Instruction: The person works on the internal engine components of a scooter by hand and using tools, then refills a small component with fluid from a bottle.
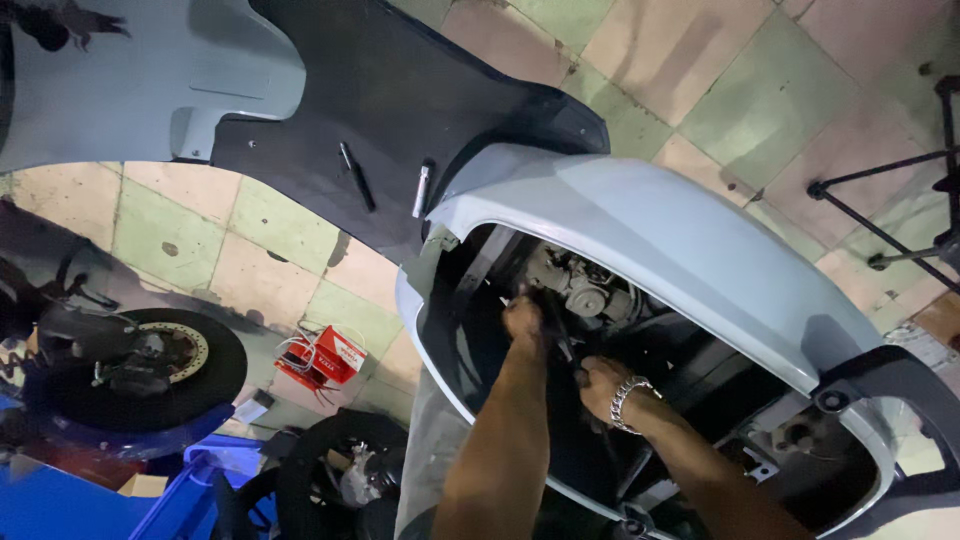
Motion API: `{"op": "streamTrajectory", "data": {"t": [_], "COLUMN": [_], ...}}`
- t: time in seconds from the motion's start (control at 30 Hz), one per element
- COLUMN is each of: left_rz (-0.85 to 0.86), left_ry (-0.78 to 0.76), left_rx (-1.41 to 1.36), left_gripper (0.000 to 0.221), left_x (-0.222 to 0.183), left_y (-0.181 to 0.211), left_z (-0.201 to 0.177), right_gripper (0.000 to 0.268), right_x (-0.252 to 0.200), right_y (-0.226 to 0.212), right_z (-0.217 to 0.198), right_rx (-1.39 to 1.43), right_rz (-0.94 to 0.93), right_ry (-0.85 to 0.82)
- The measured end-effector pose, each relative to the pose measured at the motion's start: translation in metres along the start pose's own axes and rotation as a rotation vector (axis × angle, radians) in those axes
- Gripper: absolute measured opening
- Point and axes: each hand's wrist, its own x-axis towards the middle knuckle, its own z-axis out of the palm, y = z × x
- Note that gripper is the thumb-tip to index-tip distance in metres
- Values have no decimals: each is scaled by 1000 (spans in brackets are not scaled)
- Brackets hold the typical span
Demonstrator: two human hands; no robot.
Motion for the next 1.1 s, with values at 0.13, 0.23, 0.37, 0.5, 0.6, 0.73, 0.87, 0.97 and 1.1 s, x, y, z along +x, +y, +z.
{"op": "streamTrajectory", "data": {"t": [0.13, 0.23, 0.37, 0.5, 0.6, 0.73, 0.87, 0.97, 1.1], "left_rz": [-122, -169, -224, -260, -250, -212, -186, -171, -98], "left_ry": [58, 81, 111, 126, 127, 116, 105, 85, -37], "left_rx": [-110, -126, -167, -158, -114, -176, -238, -274, -606], "left_gripper": [52, 57, 66, 74, 74, 65, 57, 50, 43], "left_x": [-1, -3, -2, 0, 3, 3, -1, 0, -1], "left_y": [2, 3, 10, 12, 15, 14, 12, 12, 15], "left_z": [3, -1, 4, 2, 0, 0, 0, 1, 10], "right_gripper": [26, 25, 26, 21, 25, 29, 23, 27, 25], "right_x": [-25, -33, -29, -17, -11, -15, -8, -9, -17], "right_y": [-36, -50, -44, -23, -14, -17, -9, -12, -21], "right_z": [-36, -43, -42, -18, -9, -16, -7, -10, -19], "right_rx": [231, 284, 363, 346, 156, 209, 270, 289, 334], "right_rz": [231, 220, 241, 304, 52, 264, 47, 234, 217], "right_ry": [-178, -148, -187, -202, 5, -163, 38, -153, -142]}}
